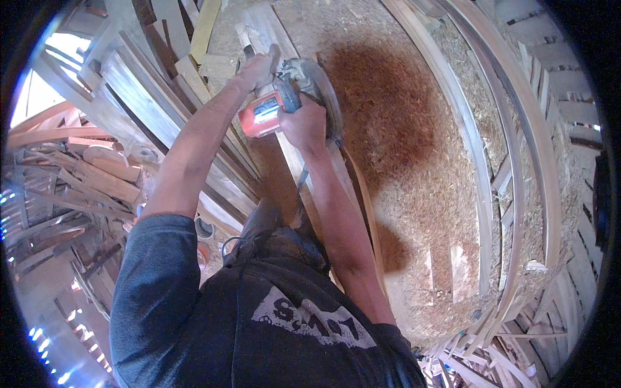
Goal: The person uses a circular saw to cut a long wooden plank into smaller sections on a cluttered workshop floor. After cutting, the person uses a handheld electric planer to smooth the surface of the cut wood pieces.
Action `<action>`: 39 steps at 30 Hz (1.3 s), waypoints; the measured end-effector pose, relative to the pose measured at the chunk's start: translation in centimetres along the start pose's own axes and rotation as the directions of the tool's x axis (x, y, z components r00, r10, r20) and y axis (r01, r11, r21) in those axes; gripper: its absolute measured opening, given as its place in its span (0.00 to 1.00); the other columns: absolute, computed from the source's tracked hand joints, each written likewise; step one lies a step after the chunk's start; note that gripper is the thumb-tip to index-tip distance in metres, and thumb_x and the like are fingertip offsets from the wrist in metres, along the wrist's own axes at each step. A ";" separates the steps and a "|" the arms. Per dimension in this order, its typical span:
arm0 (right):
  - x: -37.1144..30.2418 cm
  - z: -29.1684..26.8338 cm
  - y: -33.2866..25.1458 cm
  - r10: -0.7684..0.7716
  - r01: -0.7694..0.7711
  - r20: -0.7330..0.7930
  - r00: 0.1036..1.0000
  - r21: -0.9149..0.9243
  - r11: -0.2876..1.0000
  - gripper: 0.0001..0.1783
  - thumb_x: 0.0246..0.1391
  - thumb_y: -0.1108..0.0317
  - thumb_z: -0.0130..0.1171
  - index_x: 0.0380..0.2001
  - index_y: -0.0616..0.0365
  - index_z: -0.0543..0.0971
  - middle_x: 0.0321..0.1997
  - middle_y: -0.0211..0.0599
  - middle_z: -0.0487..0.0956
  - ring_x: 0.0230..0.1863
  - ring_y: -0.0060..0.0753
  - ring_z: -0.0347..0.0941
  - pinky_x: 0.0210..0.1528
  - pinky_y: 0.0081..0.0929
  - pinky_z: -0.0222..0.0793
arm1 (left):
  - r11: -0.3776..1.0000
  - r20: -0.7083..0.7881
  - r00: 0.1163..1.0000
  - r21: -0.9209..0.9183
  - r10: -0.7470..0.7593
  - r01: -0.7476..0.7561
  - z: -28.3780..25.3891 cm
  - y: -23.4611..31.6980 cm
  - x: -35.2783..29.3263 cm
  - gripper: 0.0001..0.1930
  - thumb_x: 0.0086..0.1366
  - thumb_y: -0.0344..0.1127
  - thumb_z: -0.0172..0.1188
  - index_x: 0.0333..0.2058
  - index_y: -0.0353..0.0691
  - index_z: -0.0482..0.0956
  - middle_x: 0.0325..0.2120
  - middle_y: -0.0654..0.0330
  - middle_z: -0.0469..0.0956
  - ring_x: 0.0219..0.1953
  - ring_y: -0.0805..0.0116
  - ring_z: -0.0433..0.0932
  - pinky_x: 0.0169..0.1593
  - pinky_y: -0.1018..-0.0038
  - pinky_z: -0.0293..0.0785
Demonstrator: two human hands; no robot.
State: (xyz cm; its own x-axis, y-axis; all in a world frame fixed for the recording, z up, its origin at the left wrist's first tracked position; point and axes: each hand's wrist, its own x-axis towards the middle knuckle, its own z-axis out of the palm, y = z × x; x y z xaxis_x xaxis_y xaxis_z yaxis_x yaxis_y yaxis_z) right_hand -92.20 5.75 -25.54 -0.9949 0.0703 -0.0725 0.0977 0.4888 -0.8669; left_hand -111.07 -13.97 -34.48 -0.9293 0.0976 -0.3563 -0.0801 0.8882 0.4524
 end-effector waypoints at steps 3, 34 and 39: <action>0.7 -0.8 0.1 0.047 -0.047 0.020 0.999 -0.002 0.999 0.28 0.43 0.61 0.68 0.45 0.72 0.81 0.39 0.68 0.83 0.45 0.67 0.82 0.55 0.53 0.77 | 0.979 0.037 0.996 -0.187 -0.077 0.083 -0.3 2.4 -0.4 0.20 0.69 0.46 0.62 0.40 0.28 0.80 0.35 0.39 0.84 0.42 0.42 0.85 0.47 0.53 0.79; 7.3 2.6 -2.0 0.016 -0.017 -0.003 1.000 -0.036 0.999 0.19 0.47 0.62 0.67 0.40 0.65 0.85 0.38 0.63 0.84 0.45 0.63 0.82 0.51 0.49 0.77 | 0.961 -0.090 0.978 0.224 0.187 -0.163 -2.9 -0.9 5.5 0.15 0.70 0.37 0.55 0.47 0.29 0.75 0.39 0.35 0.83 0.43 0.38 0.84 0.46 0.52 0.80; 8.5 3.3 -2.5 -0.007 0.006 -0.021 1.000 -0.045 0.999 0.19 0.47 0.62 0.67 0.39 0.65 0.85 0.37 0.63 0.84 0.45 0.64 0.82 0.50 0.50 0.77 | 0.936 -0.140 0.953 0.271 0.270 -0.225 -3.4 -1.8 6.8 0.19 0.75 0.44 0.49 0.46 0.29 0.75 0.38 0.37 0.83 0.41 0.40 0.84 0.46 0.53 0.79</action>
State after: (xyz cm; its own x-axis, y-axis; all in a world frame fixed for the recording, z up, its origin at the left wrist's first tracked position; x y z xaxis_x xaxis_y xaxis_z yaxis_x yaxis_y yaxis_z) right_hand -101.03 2.22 -25.62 -0.9948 0.0849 -0.0562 0.0928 0.5283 -0.8440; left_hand -118.47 -16.44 -34.91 -0.9573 0.2701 -0.1029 0.2324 0.9309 0.2818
